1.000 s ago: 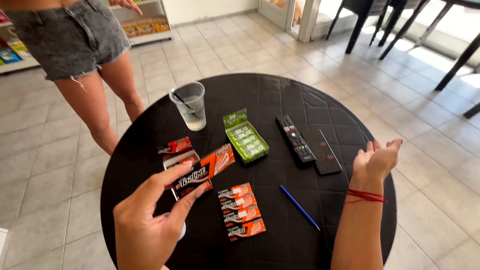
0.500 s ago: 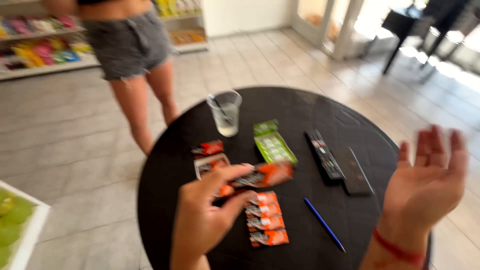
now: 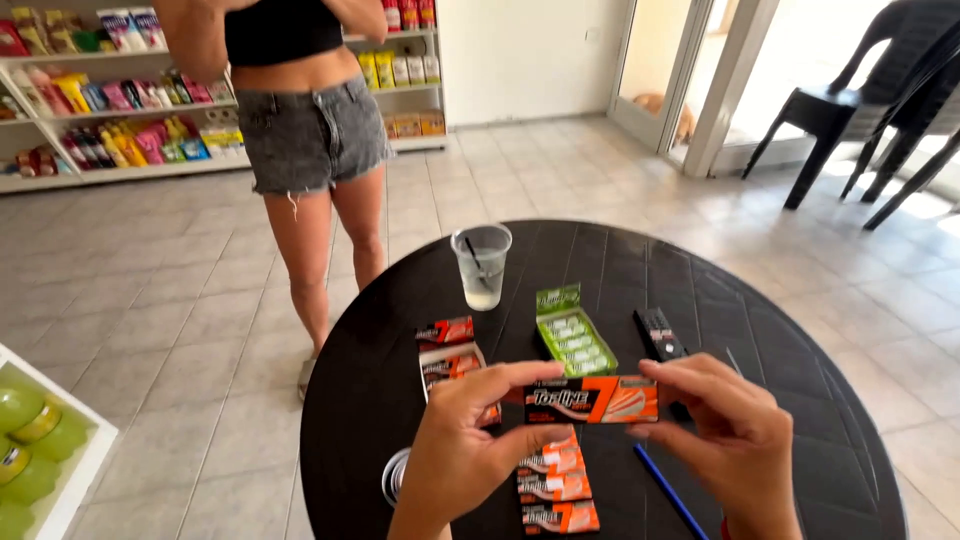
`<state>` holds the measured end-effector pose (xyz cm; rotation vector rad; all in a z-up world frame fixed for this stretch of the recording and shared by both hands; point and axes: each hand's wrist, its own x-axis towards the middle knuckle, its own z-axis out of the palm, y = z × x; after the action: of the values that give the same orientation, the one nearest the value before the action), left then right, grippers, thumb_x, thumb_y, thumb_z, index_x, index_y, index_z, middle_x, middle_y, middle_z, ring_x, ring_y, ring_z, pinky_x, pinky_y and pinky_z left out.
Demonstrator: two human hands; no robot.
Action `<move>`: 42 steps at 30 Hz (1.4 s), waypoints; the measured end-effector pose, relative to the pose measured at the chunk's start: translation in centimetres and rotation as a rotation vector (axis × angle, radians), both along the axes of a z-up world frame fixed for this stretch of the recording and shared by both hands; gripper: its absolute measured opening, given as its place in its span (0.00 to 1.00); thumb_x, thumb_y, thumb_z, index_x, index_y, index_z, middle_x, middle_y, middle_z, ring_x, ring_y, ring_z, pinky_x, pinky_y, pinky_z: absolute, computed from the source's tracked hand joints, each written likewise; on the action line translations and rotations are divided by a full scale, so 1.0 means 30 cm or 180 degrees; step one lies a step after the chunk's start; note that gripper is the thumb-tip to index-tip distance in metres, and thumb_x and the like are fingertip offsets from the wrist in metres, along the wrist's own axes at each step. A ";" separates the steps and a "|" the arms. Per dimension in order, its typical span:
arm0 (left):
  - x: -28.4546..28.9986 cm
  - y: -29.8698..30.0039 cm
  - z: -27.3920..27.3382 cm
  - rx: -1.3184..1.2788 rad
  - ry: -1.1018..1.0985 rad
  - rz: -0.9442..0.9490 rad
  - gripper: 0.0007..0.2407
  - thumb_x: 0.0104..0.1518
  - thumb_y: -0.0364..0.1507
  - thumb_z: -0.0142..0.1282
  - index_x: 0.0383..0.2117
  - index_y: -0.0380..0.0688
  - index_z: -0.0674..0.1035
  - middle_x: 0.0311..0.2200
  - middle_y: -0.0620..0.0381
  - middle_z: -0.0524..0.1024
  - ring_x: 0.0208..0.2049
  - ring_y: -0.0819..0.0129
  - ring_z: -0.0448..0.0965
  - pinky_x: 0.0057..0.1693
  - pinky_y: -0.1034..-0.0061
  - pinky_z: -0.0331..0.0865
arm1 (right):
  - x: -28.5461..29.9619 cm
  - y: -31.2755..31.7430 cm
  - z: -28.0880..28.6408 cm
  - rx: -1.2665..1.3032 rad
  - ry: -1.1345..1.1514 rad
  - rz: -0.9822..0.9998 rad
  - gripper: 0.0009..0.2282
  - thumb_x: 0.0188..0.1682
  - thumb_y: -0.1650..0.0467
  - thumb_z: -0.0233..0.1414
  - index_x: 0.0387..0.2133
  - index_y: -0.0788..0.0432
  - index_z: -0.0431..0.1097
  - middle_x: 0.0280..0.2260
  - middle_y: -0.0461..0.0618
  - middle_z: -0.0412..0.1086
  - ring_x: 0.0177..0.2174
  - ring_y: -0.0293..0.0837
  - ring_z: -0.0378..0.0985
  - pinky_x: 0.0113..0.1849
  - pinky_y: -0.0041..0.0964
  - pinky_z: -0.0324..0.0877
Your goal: Inspecting the labels on small product boxes and arranging them neatly on a table in a grocery store.
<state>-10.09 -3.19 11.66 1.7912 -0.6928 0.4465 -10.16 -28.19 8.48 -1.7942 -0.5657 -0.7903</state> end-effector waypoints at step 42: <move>-0.008 -0.035 -0.012 -0.0891 0.0926 -0.1216 0.16 0.47 0.26 0.71 0.42 0.43 0.81 0.41 0.55 0.82 0.38 0.73 0.82 0.47 0.81 0.79 | -0.011 -0.051 0.001 -0.0587 -0.0164 0.0174 0.21 0.31 0.72 0.69 0.40 0.64 0.77 0.35 0.51 0.78 0.33 0.39 0.78 0.34 0.26 0.74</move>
<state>-10.33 -4.25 11.31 1.3828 -0.7073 0.0203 -10.51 -29.72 8.51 -1.9218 -0.7386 -0.7692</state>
